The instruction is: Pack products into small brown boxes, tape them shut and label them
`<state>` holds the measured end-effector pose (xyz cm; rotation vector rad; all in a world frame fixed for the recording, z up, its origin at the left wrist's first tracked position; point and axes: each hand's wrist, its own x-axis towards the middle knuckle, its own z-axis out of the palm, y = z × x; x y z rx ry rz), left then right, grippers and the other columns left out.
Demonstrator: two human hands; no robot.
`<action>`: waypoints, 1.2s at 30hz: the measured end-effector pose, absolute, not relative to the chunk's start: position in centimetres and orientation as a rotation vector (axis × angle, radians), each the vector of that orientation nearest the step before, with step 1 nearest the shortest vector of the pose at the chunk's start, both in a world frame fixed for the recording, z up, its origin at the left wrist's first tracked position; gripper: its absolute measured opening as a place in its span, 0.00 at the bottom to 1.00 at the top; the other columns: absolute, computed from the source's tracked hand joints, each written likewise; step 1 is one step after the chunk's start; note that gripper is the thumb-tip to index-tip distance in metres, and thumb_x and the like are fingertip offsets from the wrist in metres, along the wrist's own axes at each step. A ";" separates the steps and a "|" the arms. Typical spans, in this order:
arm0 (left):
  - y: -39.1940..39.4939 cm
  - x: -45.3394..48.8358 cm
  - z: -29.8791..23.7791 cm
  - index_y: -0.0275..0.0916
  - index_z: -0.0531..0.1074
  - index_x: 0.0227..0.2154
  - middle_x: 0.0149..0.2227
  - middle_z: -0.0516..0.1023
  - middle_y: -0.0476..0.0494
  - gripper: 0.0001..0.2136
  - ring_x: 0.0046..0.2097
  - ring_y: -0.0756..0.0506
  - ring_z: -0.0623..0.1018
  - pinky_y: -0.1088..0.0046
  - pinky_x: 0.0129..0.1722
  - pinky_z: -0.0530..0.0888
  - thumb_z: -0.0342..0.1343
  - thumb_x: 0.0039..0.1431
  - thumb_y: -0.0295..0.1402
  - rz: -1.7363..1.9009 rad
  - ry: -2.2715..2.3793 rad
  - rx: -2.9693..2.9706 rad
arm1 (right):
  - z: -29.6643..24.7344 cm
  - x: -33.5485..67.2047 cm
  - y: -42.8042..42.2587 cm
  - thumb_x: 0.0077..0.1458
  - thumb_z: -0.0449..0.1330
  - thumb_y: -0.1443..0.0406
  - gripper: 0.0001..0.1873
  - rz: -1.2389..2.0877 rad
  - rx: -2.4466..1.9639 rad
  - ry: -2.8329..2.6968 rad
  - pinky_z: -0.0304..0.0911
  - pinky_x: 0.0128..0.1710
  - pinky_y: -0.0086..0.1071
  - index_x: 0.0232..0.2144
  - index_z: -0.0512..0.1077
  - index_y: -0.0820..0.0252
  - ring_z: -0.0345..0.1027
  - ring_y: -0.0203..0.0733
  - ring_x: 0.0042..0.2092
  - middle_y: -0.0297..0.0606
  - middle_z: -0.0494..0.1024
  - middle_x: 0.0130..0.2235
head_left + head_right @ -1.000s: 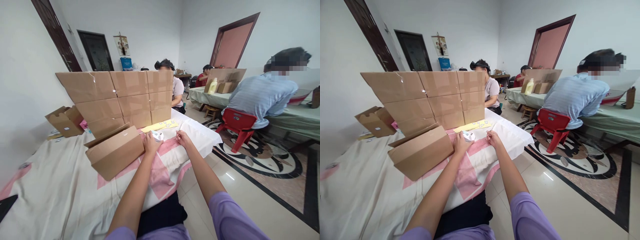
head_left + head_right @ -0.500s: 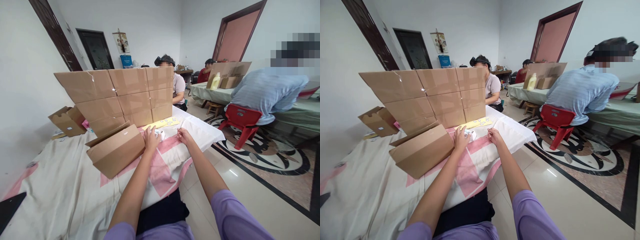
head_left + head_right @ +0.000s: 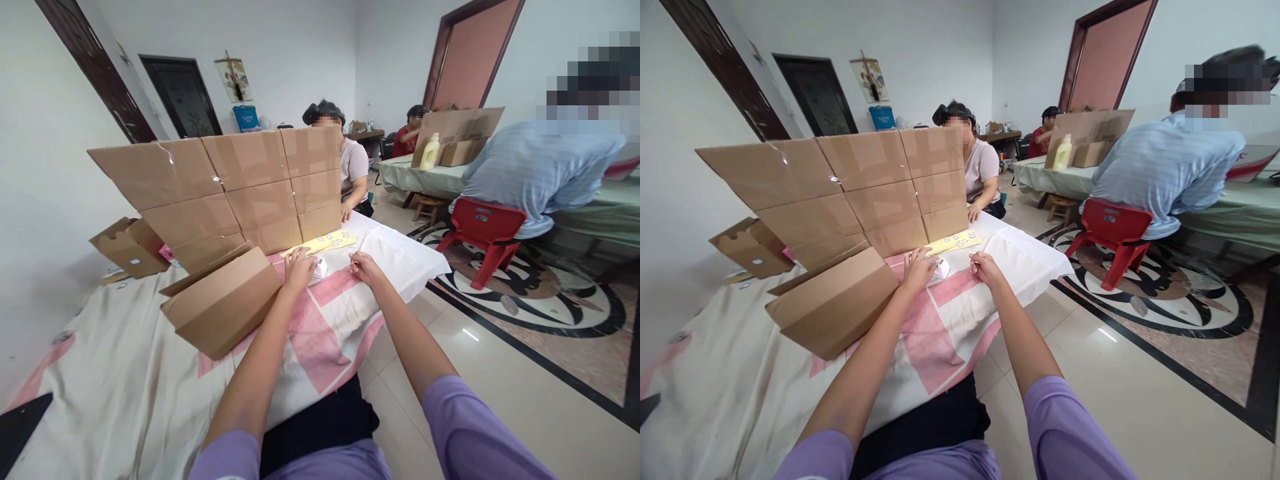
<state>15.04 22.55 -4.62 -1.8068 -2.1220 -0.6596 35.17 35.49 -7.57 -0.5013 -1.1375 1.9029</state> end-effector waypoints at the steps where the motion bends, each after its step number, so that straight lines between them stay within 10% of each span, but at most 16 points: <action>1: 22.5 15.0 -4.7 0.50 0.80 0.42 0.62 0.71 0.46 0.11 0.65 0.39 0.64 0.52 0.64 0.60 0.53 0.65 0.34 -0.643 -2.111 -1.825 | -7.6 35.2 35.5 0.39 0.75 0.62 0.25 1.905 -0.501 -1.140 0.64 0.19 0.27 0.16 0.59 0.56 0.55 0.28 0.13 0.26 0.69 0.14; 36: 22.4 16.9 -5.8 0.41 0.75 0.45 0.53 0.76 0.41 0.12 0.55 0.43 0.74 0.53 0.60 0.68 0.53 0.67 0.42 -0.735 -2.113 -1.731 | -7.8 35.0 35.6 0.40 0.74 0.62 0.23 1.915 -0.482 -1.191 0.65 0.20 0.27 0.16 0.61 0.55 0.57 0.29 0.14 0.27 0.68 0.14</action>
